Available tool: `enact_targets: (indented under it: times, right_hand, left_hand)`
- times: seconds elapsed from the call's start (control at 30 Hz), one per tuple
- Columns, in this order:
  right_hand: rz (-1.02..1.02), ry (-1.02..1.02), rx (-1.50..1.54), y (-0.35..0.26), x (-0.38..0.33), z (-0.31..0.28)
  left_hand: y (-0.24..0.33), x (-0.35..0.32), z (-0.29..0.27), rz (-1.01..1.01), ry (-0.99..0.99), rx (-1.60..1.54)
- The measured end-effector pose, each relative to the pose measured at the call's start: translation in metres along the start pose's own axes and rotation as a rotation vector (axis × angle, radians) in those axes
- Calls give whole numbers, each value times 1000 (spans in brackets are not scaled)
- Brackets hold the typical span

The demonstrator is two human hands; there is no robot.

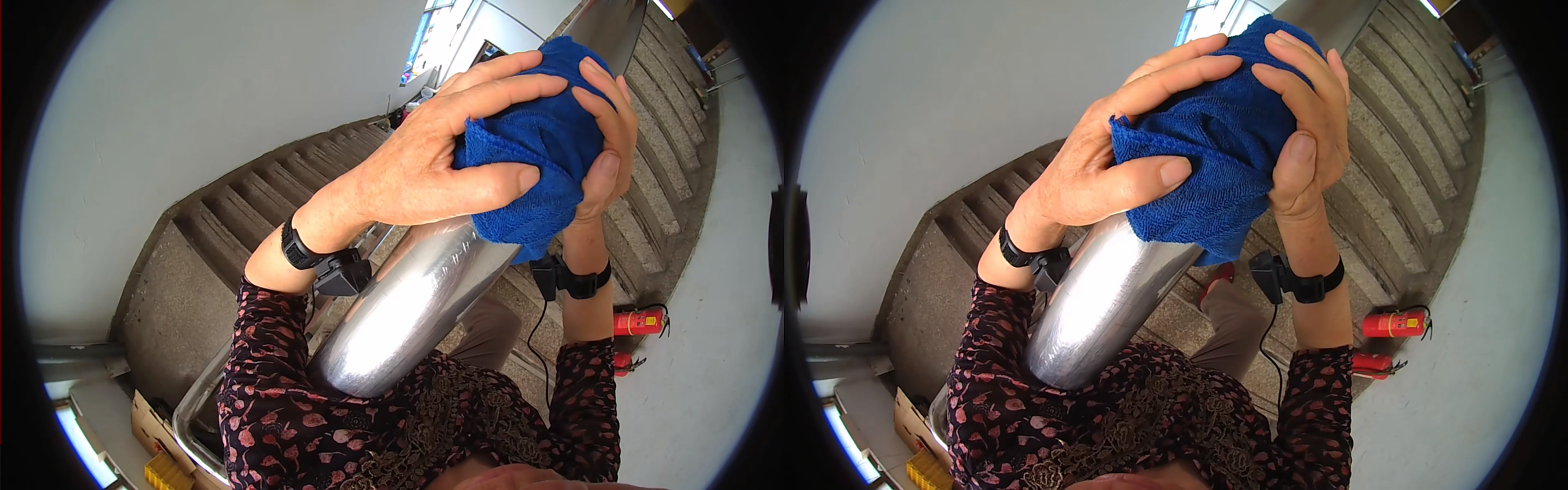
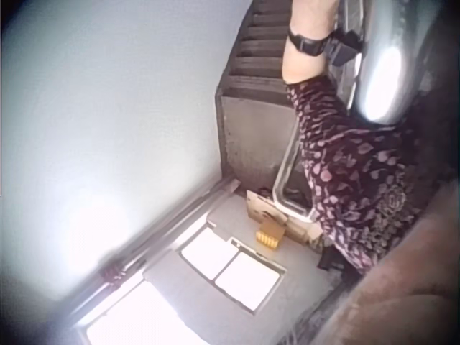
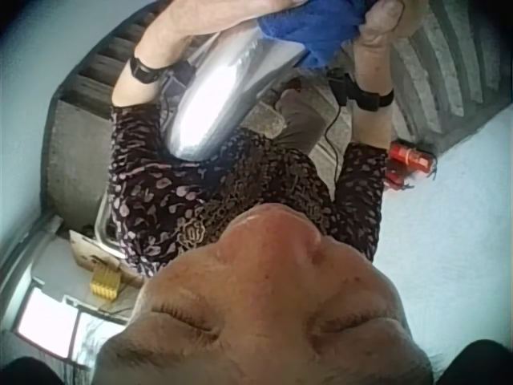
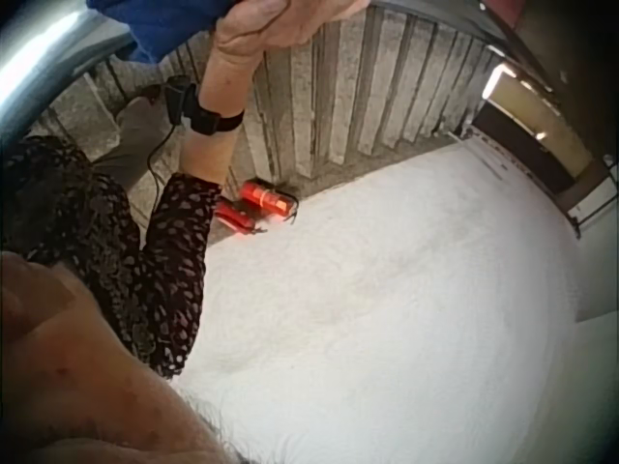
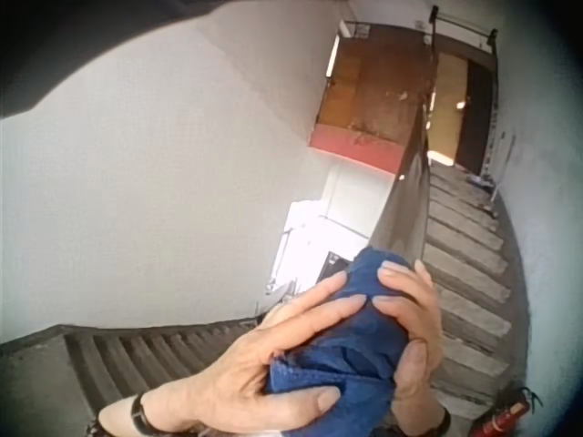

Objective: The person wipes a metal handrail with a blue cloth, moving it along the length and around the circumference of the rail. They then fold and reposition the cloth to continue wiping different sections of the handrail.

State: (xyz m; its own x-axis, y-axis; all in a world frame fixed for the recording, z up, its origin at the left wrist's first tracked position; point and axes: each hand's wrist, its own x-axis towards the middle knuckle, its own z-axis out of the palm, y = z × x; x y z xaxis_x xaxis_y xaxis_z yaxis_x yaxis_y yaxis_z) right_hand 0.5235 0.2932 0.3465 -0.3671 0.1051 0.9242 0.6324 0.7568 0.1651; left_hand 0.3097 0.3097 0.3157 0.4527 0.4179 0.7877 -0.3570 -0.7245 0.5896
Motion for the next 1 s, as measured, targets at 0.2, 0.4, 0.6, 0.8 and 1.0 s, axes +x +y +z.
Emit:
enact_targets:
  times: [0.2, 0.4, 0.6, 0.8, 1.0]
  right_hand:
    - [4, -49, -4, -3, 3, -3]
    - [-15, -225, -53, -18, 5, -16]
    - [-74, -415, -171, -8, 33, -22]
    - [-46, -492, -219, 5, 61, -19]
    - [33, -637, -254, 5, 86, -15]
  left_hand:
    - [3, -1, -11, 60, 27, 300]
    - [3, -7, -6, 6, -32, 176]
    - [3, 0, -3, -34, -47, 7]
    - [-5, 21, 2, -186, 50, -132]
    - [-7, 20, 4, -250, 66, -382]
